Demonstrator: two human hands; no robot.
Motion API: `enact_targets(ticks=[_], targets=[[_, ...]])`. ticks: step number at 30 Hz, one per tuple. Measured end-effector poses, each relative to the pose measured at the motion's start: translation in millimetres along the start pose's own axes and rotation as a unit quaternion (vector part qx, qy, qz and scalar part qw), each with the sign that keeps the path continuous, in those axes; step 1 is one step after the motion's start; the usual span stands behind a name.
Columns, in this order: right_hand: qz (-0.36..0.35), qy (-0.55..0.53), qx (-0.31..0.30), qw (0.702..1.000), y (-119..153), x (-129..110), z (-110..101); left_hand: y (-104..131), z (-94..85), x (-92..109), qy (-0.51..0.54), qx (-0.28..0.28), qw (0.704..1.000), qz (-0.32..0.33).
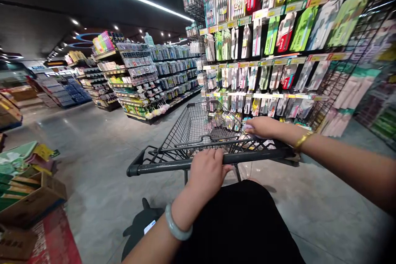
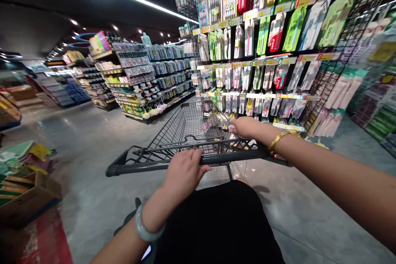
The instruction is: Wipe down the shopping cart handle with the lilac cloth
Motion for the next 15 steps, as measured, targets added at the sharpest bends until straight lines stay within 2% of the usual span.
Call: enact_targets(ticks=[2,4,6,8,10,11,13,15], targets=[[-0.011,0.009,-0.02,1.0,-9,-18,1,5,-13.0,17,0.051,0.022,0.995,0.083],[-0.044,-0.02,-0.047,0.998,-17,-42,8,17,-31.9,13,0.08,0.044,0.987,0.129],[-0.071,-0.047,-0.058,0.995,-22,-64,13,33,-49.1,-16,0.061,0.074,0.992,0.087],[-0.095,-0.07,-0.055,0.992,-26,-77,17,48,-54.4,-56,0.024,0.073,0.997,0.015],[-0.133,-0.103,-0.057,0.984,-26,-79,21,60,-48.2,-89,0.01,0.05,0.998,-0.033],[-0.152,-0.12,-0.071,0.978,-25,-76,24,63,-41.4,-99,0.021,0.03,0.999,-0.038],[-0.157,-0.149,-0.104,0.971,-24,-60,30,65,-25.5,-104,0.067,-0.019,0.997,-0.017],[-0.082,-0.174,-0.034,0.981,-24,-31,17,63,-15.7,-91,0.114,-0.052,0.992,0.016]])
Point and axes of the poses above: each hand's wrist, its own y-axis away from the middle knuckle, its own z-axis out of the palm, x = y × z, the point moved 8 cm from there along -y, towards the middle knuckle, and after that the axes turned 12 degrees about -x, right-handed, at the moved point
